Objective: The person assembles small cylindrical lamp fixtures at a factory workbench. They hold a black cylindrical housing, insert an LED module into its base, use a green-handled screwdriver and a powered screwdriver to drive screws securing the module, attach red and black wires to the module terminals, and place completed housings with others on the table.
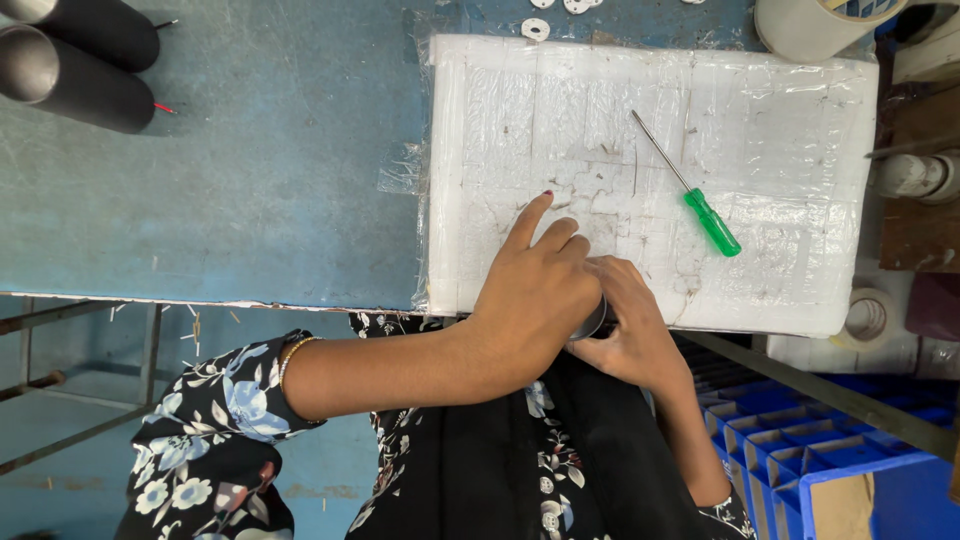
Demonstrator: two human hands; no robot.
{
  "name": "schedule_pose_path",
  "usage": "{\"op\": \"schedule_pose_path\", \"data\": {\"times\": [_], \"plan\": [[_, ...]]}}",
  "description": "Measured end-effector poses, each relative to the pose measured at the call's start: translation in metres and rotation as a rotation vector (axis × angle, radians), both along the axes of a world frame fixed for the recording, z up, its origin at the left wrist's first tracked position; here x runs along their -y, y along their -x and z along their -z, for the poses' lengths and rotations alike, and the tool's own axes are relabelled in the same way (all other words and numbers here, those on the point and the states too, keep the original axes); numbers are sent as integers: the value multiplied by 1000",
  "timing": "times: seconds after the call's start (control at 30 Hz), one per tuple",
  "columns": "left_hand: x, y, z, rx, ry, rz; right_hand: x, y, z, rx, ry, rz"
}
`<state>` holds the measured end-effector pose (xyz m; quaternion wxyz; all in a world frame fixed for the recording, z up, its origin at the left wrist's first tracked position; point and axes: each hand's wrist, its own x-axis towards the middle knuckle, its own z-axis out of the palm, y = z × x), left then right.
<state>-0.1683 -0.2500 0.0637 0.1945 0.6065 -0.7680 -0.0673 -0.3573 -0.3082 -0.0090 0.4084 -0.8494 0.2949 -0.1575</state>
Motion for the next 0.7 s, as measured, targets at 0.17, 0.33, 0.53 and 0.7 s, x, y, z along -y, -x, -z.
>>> {"op": "schedule_pose_path", "data": {"times": [0.17,0.33,0.53,0.7], "plan": [[-6,8,-1,1,-19,-28,-3,0,-11,40,-13,-13],[-9,16,-1,2,-54,-74,-1,0,-22,100,-66,-33],[-7,25,-3,23,-79,-145,19,-1,-34,111,-76,-118],[0,28,-7,36,-18,-201,42,-1,-35,122,-55,-214]]}}
